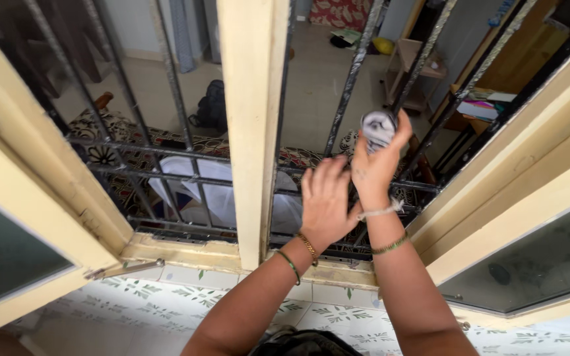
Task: The person cleans the metal bars and glass panes of a window using a striped cloth, wiping both the inner and outer surfaces.
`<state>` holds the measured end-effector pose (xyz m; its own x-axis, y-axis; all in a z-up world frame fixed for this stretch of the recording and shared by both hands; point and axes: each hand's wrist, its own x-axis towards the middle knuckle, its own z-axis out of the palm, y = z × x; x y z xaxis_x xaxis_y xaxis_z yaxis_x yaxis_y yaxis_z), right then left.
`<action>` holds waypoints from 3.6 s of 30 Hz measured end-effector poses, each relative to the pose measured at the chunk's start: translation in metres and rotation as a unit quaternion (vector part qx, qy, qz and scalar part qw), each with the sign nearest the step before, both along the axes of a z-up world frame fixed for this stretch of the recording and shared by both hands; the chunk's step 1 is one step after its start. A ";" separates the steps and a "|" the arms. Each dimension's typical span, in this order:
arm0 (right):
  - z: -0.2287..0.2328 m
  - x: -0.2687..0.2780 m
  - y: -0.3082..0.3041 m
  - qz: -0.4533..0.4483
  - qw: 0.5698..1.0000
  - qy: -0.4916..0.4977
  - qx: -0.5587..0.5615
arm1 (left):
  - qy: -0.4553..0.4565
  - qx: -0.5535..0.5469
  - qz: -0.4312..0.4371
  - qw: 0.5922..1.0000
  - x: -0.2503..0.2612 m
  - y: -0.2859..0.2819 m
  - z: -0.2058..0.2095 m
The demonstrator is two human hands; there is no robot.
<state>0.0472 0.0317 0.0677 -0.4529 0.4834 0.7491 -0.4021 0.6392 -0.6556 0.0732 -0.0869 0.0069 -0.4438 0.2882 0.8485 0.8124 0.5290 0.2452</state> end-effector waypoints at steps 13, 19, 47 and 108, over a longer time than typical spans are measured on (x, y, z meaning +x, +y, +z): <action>0.035 -0.054 -0.079 -0.023 0.990 0.130 0.038 | -0.044 -0.175 0.074 0.981 -0.064 -0.036 -0.040; 0.118 -0.087 -0.036 0.294 0.934 0.141 -0.145 | 0.030 -0.095 0.067 0.993 -0.059 -0.040 -0.039; 0.000 -0.049 -0.037 0.272 0.942 -0.084 -0.178 | 0.071 -0.107 0.104 0.986 -0.079 -0.030 -0.060; 0.088 -0.066 -0.088 0.181 0.957 0.201 0.108 | -0.001 -0.013 0.104 0.995 -0.040 -0.026 -0.088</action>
<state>-0.0187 -0.0566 0.1562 -0.2157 0.1633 0.9627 -0.8150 0.5129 -0.2696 0.0334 -0.1126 -0.0810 -0.4977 0.2128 0.8408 0.6846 0.6916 0.2302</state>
